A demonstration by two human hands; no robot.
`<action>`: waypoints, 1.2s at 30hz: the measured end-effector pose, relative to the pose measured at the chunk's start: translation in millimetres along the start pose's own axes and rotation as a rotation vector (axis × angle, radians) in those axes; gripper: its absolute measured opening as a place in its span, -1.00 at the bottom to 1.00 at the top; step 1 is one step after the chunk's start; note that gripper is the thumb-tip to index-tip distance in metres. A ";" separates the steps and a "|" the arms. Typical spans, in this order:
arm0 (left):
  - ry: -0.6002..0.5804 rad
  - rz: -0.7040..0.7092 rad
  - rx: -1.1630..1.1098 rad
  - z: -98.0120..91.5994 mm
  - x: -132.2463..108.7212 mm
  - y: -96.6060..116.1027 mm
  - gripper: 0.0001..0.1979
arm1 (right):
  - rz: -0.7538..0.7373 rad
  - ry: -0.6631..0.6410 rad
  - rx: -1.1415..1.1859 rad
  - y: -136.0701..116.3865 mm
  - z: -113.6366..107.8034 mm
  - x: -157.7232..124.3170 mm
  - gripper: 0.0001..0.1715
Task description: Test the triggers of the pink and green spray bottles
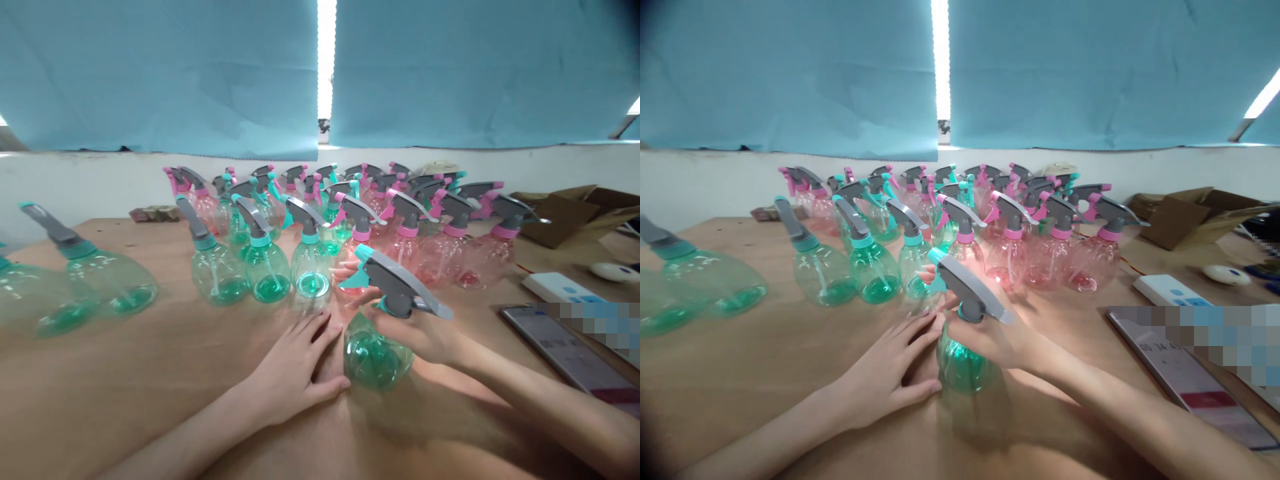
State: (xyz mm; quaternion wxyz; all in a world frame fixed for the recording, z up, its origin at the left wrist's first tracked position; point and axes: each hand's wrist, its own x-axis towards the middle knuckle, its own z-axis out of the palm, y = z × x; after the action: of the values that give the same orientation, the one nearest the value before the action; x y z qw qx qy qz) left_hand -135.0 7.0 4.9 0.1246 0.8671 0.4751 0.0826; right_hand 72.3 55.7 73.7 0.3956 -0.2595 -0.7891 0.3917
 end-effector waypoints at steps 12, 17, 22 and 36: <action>0.025 0.009 -0.013 2.7 -1.4 -1.9 -0.26 | 0.008 0.000 -0.030 11.0 -1.9 -5.1 -0.84; 0.012 0.006 -0.006 3.1 -1.4 -1.4 -0.25 | -0.050 0.005 -0.021 9.6 -1.7 -3.5 -0.80; 0.012 -0.002 -0.013 3.2 -1.3 -1.1 -0.24 | -0.058 0.010 -0.015 5.0 -1.4 -1.9 -0.60; 0.033 0.007 -0.034 2.4 -1.5 -0.8 -0.27 | -0.007 -0.010 -0.100 27.1 -5.4 -12.6 -0.83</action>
State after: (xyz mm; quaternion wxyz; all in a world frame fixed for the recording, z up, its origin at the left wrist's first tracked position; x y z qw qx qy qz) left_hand -135.8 5.9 2.3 0.1311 0.8651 0.4726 0.1052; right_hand 86.4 64.0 48.2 0.3797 -0.2741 -0.8105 0.3518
